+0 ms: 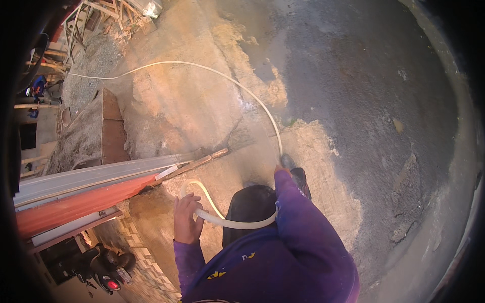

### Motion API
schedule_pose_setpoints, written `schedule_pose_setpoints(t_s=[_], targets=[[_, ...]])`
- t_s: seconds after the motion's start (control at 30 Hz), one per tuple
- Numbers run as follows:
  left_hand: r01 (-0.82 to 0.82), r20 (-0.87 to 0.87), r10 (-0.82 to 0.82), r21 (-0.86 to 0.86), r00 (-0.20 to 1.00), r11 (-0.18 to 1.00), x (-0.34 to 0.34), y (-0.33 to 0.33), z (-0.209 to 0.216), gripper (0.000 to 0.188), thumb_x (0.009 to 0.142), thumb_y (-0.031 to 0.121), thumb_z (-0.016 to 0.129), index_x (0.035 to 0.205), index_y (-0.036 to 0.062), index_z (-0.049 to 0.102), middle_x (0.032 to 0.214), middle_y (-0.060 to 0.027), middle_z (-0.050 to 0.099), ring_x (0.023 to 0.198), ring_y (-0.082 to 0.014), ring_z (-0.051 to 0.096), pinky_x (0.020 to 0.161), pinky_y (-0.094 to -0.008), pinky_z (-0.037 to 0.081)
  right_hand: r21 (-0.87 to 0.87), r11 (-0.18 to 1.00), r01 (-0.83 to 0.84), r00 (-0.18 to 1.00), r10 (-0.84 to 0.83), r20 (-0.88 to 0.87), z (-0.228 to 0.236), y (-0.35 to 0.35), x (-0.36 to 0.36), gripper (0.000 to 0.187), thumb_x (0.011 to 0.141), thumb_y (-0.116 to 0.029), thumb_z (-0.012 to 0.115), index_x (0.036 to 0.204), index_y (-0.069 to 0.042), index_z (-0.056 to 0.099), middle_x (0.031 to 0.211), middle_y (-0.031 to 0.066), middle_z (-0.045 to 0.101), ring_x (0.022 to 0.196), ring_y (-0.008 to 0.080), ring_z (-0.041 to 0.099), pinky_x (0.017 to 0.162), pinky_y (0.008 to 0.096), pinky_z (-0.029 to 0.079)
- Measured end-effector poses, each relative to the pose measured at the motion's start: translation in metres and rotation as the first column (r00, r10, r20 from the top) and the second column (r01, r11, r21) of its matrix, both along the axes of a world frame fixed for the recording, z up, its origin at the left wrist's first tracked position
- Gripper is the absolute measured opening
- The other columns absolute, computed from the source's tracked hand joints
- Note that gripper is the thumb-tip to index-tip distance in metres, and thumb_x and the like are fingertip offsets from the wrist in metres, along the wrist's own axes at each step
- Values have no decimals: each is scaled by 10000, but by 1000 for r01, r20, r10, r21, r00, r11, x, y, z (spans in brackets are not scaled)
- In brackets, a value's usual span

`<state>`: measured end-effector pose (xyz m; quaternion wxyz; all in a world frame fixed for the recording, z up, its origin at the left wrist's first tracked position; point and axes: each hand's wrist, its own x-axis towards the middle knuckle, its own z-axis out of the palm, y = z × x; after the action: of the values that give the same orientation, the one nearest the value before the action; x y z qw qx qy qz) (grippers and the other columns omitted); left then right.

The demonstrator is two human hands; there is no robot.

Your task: The person uses a hose to spray water on a paved outdoor area, moving the stream back and forth to wet the surface. The person walks forward and backward while maintaining a steady spray, covering a large section of the pavement near a construction site.

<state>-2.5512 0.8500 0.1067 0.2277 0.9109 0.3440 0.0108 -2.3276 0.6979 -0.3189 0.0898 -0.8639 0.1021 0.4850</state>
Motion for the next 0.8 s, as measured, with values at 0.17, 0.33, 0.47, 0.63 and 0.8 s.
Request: schedule_pose_setpoints(t_s=[0.17,0.33,0.47,0.63,0.8], targets=[[82,-19,-83,-18,996,996,-32,21,-5,262,758,-17,787,953,86,645,1192,-100,704,1315,-375,612,1223,-637,310,-105,949,296,955,-296,22,29,-21,-34,683,1007,-567,467,1312,-5,710,1361,240,697,1313,388,650,1109,475,500],[99,-29,-100,-23,995,995,-63,21,0,258,765,10,809,941,84,637,1184,-103,705,1311,-384,616,1225,-639,310,-105,958,268,962,-260,80,39,-43,-57,691,994,-560,487,1288,23,714,1337,260,701,1297,391,661,1103,475,503],[93,-30,-95,-40,995,995,-70,8,12,261,759,7,809,942,85,640,1172,-107,705,1311,-387,614,1222,-637,313,-106,983,148,984,-137,110,-21,-79,-66,682,990,-561,497,1274,17,721,1336,258,702,1290,385,667,1098,472,504],[106,2,-106,-7,994,994,-66,-22,0,281,738,-14,799,957,84,653,1181,-102,702,1310,-379,608,1212,-626,326,-67,958,277,959,-272,75,19,-104,-53,658,982,-537,527,1294,15,702,1359,272,684,1263,414,675,1073,489,521],[144,-11,-145,-52,989,988,-51,-63,-6,323,715,-37,792,984,84,661,1207,-96,691,1323,-364,596,1210,-615,322,-60,898,436,898,-430,96,73,-133,-37,647,976,-508,545,1327,19,675,1357,281,683,1276,408,668,1084,492,514]])
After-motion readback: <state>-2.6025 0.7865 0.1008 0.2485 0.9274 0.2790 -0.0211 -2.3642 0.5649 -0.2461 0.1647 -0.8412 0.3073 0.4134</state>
